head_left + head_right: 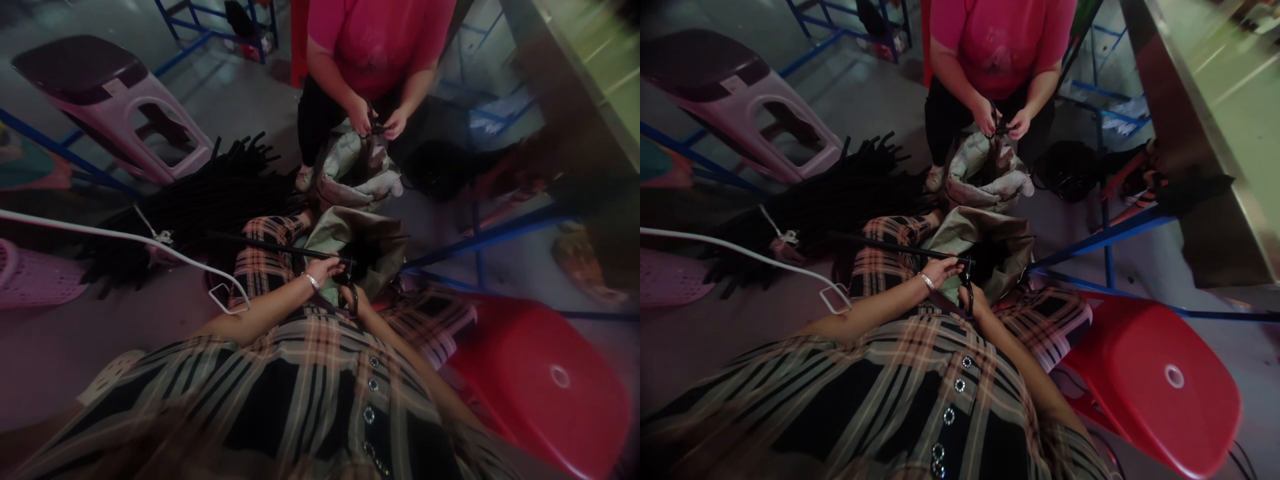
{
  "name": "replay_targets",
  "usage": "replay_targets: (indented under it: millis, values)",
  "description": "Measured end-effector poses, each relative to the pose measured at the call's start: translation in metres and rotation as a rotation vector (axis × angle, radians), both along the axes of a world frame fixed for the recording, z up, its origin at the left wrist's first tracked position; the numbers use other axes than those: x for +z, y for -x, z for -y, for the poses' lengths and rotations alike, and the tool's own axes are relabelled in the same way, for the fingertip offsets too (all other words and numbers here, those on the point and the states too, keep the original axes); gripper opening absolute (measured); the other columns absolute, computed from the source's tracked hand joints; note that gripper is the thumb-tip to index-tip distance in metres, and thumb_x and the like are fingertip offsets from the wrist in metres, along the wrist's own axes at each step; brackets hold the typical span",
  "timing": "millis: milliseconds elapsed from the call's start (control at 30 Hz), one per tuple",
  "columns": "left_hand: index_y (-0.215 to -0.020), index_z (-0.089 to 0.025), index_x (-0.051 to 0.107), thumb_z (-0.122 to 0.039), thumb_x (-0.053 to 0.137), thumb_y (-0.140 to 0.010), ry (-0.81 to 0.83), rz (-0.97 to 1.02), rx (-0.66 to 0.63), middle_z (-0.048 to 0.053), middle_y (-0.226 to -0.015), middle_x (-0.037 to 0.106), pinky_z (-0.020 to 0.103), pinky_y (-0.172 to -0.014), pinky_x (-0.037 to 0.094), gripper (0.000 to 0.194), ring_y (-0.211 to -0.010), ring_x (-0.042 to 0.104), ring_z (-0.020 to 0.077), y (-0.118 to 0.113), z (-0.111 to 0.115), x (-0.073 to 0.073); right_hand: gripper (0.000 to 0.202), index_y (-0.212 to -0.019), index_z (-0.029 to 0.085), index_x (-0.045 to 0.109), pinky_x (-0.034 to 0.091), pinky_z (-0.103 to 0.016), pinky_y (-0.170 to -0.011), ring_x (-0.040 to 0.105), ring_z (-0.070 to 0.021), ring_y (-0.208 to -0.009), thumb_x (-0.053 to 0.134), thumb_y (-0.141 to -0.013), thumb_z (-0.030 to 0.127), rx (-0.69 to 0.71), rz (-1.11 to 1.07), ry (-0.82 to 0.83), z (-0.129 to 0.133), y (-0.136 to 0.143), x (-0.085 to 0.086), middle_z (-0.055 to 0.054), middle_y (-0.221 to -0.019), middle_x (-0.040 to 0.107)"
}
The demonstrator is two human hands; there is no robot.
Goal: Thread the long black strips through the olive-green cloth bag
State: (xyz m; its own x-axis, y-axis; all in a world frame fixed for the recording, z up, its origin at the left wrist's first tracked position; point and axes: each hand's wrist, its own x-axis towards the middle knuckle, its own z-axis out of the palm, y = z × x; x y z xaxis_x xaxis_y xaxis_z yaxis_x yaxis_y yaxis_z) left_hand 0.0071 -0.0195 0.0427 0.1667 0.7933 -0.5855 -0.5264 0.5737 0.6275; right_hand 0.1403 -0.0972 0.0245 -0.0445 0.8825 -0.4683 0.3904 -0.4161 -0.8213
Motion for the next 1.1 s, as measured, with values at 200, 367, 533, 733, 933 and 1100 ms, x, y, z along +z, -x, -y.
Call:
replay_targets:
  millis: [200, 367, 533, 733, 933, 1100]
  values:
    - [-0.087, -0.011, 0.058, -0.01, 0.071, -0.071, 0.015, 0.022, -0.005, 0.005, -0.067, 0.067, 0.026, -0.056, 0.055, 0.021, -0.059, 0.068, 0.0169, 0.0037, -0.003, -0.0016, 0.018, -0.065, 0.019, 0.052, 0.041, -0.024, -0.057, 0.054, -0.0146, -0.059, 0.046, -0.074, 0.033, -0.003, 0.045, -0.03, 0.001, -0.0018, -0.0013, -0.002, -0.063, 0.06]
    - [-0.085, -0.012, 0.054, -0.015, 0.073, -0.071, 0.022, -0.001, 0.031, 0.003, -0.067, 0.065, 0.027, -0.054, 0.055, 0.024, -0.058, 0.067, 0.0169, 0.0058, -0.0055, -0.0043, 0.021, -0.065, 0.019, 0.052, 0.04, -0.024, -0.055, 0.053, -0.0142, -0.057, 0.044, -0.075, 0.036, 0.011, 0.076, -0.049, 0.0011, -0.0035, -0.0052, -0.002, -0.062, 0.058]
    - [-0.083, -0.012, 0.053, -0.015, 0.074, -0.07, 0.024, -0.015, 0.031, 0.002, -0.065, 0.063, 0.025, -0.054, 0.055, 0.025, -0.056, 0.067, 0.016, 0.0047, -0.0049, -0.0045, 0.021, -0.063, 0.019, 0.051, 0.039, -0.024, -0.055, 0.052, -0.0137, -0.057, 0.044, -0.074, 0.036, 0.018, 0.084, -0.101, 0.0009, -0.0043, -0.0083, -0.002, -0.062, 0.058]
    - [-0.082, -0.012, 0.052, -0.012, 0.071, -0.073, 0.031, -0.015, 0.035, 0.002, -0.062, 0.063, 0.024, -0.051, 0.054, 0.021, -0.055, 0.067, 0.0166, 0.0032, -0.0046, -0.0023, 0.025, -0.062, 0.018, 0.052, 0.038, -0.023, -0.052, 0.052, -0.0135, -0.055, 0.044, -0.074, 0.038, -0.011, 0.106, -0.089, 0.0023, -0.0031, -0.0016, -0.002, -0.058, 0.057]
    - [-0.082, -0.012, 0.053, -0.011, 0.069, -0.073, 0.019, -0.012, 0.041, 0.003, -0.063, 0.064, 0.025, -0.051, 0.054, 0.019, -0.055, 0.067, 0.0165, 0.0024, -0.0044, -0.0026, 0.026, -0.062, 0.018, 0.053, 0.037, -0.023, -0.05, 0.05, -0.0122, -0.051, 0.045, -0.074, 0.04, -0.044, 0.096, -0.087, 0.0048, -0.001, -0.0021, -0.001, -0.056, 0.056]
    - [-0.082, -0.013, 0.052, -0.011, 0.07, -0.072, 0.011, -0.027, 0.044, 0.002, -0.063, 0.063, 0.025, -0.051, 0.054, 0.021, -0.055, 0.066, 0.0167, 0.0024, -0.0047, -0.0056, 0.025, -0.064, 0.018, 0.053, 0.038, -0.022, -0.051, 0.051, -0.0126, -0.053, 0.044, -0.074, 0.039, -0.039, 0.075, -0.069, 0.005, -0.0013, -0.0077, -0.001, -0.059, 0.057]
